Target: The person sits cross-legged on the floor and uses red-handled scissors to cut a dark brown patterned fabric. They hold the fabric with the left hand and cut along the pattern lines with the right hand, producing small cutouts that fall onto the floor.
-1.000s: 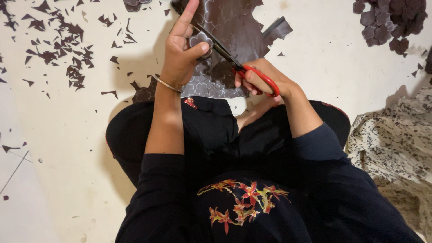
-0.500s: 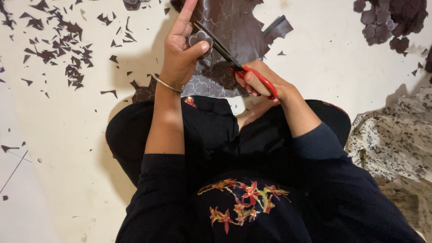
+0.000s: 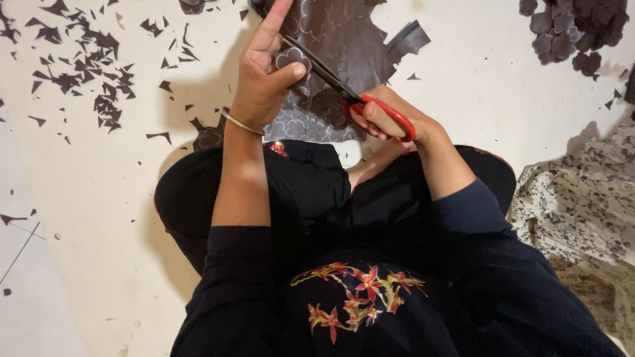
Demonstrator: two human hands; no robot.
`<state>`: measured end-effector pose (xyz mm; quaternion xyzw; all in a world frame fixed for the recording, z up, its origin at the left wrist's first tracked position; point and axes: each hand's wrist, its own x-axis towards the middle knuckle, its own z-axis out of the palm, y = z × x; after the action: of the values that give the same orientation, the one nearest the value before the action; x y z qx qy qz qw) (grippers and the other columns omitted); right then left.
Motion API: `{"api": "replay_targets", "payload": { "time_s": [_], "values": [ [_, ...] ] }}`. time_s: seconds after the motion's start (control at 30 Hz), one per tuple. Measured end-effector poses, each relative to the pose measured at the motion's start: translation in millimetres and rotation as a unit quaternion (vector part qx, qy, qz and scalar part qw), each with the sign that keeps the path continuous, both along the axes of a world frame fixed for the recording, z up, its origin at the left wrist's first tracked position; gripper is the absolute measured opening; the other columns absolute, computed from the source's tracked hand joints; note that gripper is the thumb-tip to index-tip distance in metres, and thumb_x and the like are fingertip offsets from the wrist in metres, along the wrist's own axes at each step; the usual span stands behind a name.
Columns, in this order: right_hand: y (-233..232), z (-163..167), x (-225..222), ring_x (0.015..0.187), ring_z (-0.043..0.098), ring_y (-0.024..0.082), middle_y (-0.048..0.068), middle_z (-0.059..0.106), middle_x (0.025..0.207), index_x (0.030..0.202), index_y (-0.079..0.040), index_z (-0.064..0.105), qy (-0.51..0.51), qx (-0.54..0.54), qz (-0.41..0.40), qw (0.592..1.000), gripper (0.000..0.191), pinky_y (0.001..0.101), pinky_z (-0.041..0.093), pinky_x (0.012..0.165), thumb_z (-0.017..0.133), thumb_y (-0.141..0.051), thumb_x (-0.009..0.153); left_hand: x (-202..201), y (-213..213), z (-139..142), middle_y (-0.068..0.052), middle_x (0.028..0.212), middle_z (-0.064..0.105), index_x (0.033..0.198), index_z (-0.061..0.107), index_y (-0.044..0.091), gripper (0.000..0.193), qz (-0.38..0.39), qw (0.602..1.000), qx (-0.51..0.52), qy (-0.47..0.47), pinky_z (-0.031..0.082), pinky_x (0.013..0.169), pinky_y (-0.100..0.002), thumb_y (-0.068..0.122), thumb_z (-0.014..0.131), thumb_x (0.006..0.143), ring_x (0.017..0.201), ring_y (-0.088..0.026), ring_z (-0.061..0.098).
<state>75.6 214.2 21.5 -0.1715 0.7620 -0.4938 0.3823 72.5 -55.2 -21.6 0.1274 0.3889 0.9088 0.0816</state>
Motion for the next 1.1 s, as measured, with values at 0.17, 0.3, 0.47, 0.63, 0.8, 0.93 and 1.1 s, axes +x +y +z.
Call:
{"api": "replay_targets", "payload": {
  "time_s": [0.17, 0.3, 0.47, 0.63, 0.8, 0.93, 1.1],
  "values": [
    [7.6, 1.1, -3.4, 0.040, 0.052, 0.005, -0.003, 0.050, 0.051, 0.062, -0.009, 0.051, -0.020, 0.009, 0.006, 1.000, 0.092, 0.0198, 0.042, 0.037, 0.043, -0.101, 0.063, 0.3, -2.2, -2.6, -0.008, 0.151, 0.055, 0.165, 0.033, 0.004, 0.082, -0.019, 0.999, -0.003, 0.029, 0.056, 0.088, -0.022, -0.007, 0.078, 0.097, 0.102, -0.007, 0.062],
    [15.8, 7.7, -7.0, 0.042, 0.052, 0.004, -0.003, 0.052, 0.054, 0.063, -0.008, 0.055, -0.019, 0.000, 0.023, 1.000, 0.093, 0.0186, 0.042, 0.039, 0.043, -0.100, 0.067, 0.1, -4.5, -2.6, -0.011, 0.154, 0.052, 0.164, 0.035, 0.002, 0.083, -0.039, 0.999, -0.016, 0.027, 0.057, 0.092, -0.022, -0.006, 0.080, 0.094, 0.108, -0.008, 0.064],
    [18.0, 8.2, -7.7, 0.042, 0.053, 0.004, -0.003, 0.052, 0.053, 0.062, -0.008, 0.054, -0.002, 0.007, 0.034, 0.999, 0.091, 0.0186, 0.042, 0.039, 0.043, -0.098, 0.070, 0.1, -4.5, 0.2, -0.012, 0.154, 0.051, 0.165, 0.034, 0.000, 0.087, -0.051, 0.999, -0.012, 0.011, 0.057, 0.091, -0.021, -0.005, 0.082, 0.092, 0.108, -0.008, 0.064],
    [20.3, 7.9, -8.1, 0.044, 0.052, 0.004, -0.003, 0.051, 0.054, 0.063, -0.008, 0.055, 0.001, -0.025, 0.047, 0.999, 0.090, 0.0186, 0.041, 0.039, 0.044, -0.097, 0.074, 0.2, -4.9, 0.2, -0.012, 0.153, 0.053, 0.165, 0.034, 0.001, 0.087, -0.053, 0.998, -0.009, 0.015, 0.057, 0.088, -0.021, -0.005, 0.082, 0.093, 0.101, -0.007, 0.064],
    [22.7, 11.0, -9.6, 0.041, 0.051, 0.005, -0.003, 0.049, 0.049, 0.061, -0.008, 0.054, -0.008, -0.014, 0.055, 0.998, 0.088, 0.0190, 0.039, 0.036, 0.045, -0.094, 0.077, 0.5, -7.5, -3.8, -0.015, 0.143, 0.059, 0.166, 0.035, 0.000, 0.088, -0.066, 0.998, -0.011, 0.001, 0.057, 0.087, -0.021, -0.009, 0.081, 0.092, 0.096, -0.008, 0.065],
    [23.3, 9.5, -10.9, 0.040, 0.052, 0.005, -0.003, 0.050, 0.048, 0.061, -0.009, 0.055, 0.002, -0.026, 0.063, 0.998, 0.086, 0.0187, 0.041, 0.036, 0.046, -0.092, 0.079, 0.1, -10.3, -3.1, -0.014, 0.141, 0.059, 0.167, 0.035, 0.001, 0.088, -0.077, 0.997, -0.019, 0.000, 0.055, 0.084, -0.019, -0.010, 0.080, 0.092, 0.093, -0.006, 0.065],
    [26.7, 4.1, -10.7, 0.039, 0.052, 0.006, -0.002, 0.050, 0.046, 0.060, -0.008, 0.056, 0.005, -0.032, 0.061, 0.998, 0.086, 0.0194, 0.040, 0.036, 0.048, -0.091, 0.079, -0.9, -10.4, 5.9, -0.012, 0.151, 0.056, 0.165, 0.034, 0.001, 0.086, -0.081, 0.997, -0.016, 0.006, 0.056, 0.086, -0.019, -0.013, 0.077, 0.091, 0.096, -0.006, 0.065]
  ]
}}
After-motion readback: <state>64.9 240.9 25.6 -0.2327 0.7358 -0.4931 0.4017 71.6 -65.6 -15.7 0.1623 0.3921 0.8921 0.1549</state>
